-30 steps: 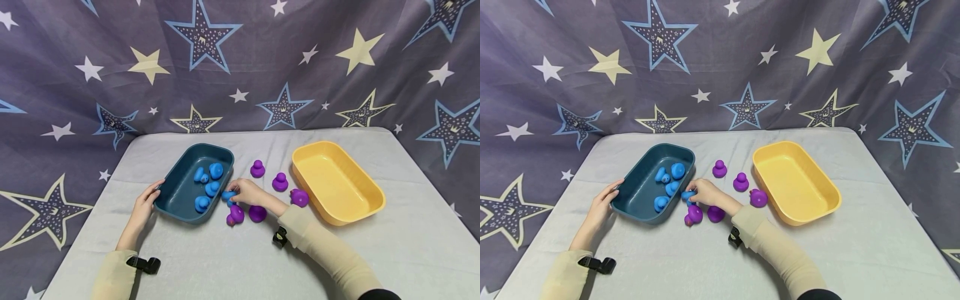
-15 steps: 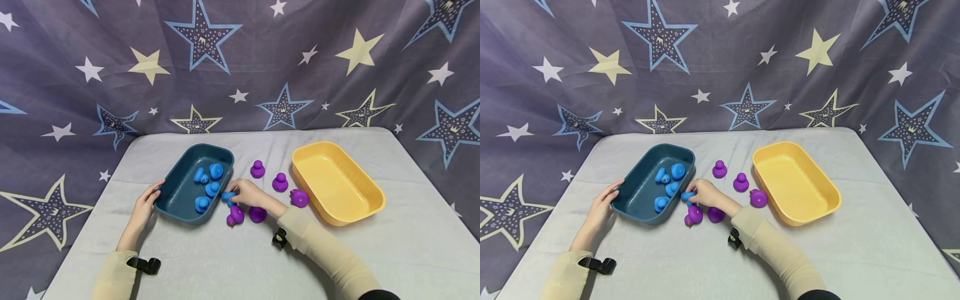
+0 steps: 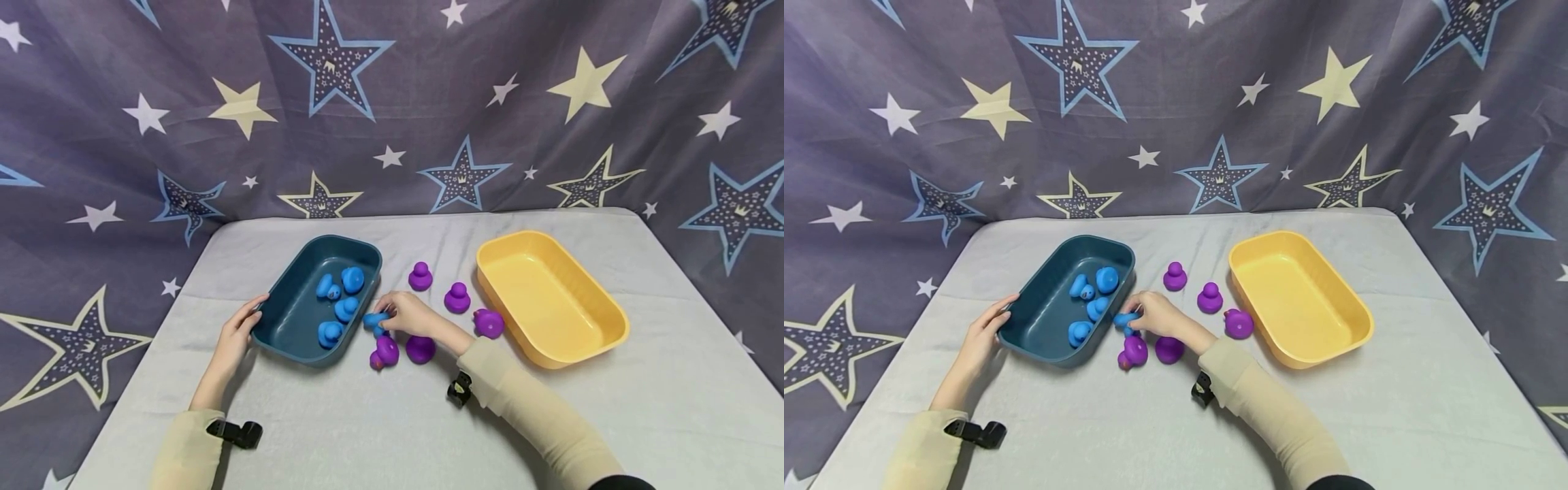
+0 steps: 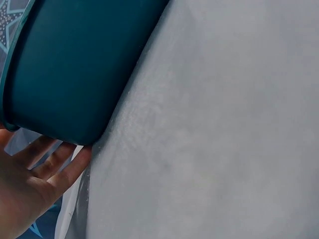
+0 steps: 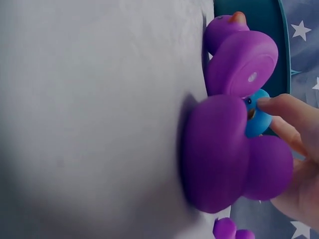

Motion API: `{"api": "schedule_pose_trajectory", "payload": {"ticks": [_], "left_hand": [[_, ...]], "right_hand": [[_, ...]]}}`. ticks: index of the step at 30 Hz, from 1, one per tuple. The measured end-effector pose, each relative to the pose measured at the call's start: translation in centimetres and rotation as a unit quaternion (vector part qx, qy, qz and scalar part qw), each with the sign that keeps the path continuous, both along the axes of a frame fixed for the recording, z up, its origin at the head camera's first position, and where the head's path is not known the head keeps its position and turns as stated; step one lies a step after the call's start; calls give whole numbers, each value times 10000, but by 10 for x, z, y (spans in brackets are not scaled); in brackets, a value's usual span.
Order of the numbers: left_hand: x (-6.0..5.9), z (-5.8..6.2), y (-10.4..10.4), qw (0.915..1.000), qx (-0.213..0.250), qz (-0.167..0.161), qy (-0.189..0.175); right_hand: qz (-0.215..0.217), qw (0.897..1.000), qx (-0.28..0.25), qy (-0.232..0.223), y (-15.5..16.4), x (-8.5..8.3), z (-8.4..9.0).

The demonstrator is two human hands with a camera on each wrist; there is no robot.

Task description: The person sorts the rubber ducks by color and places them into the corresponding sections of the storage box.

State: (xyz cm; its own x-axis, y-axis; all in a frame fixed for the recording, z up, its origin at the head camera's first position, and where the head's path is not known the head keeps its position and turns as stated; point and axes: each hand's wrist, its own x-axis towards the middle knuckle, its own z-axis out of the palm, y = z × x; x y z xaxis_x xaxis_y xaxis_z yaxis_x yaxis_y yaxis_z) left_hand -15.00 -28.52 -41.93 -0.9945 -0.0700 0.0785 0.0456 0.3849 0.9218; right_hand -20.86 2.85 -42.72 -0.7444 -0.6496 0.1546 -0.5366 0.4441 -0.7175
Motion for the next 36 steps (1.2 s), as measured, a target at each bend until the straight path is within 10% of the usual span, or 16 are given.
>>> {"api": "schedule_pose_trajectory", "payload": {"ticks": [36], "left_hand": [[-1, -1, 0, 10000, 45, -13, 61]], "right_hand": [[-167, 9960, -740, -481, 24, 7, 27]]}}
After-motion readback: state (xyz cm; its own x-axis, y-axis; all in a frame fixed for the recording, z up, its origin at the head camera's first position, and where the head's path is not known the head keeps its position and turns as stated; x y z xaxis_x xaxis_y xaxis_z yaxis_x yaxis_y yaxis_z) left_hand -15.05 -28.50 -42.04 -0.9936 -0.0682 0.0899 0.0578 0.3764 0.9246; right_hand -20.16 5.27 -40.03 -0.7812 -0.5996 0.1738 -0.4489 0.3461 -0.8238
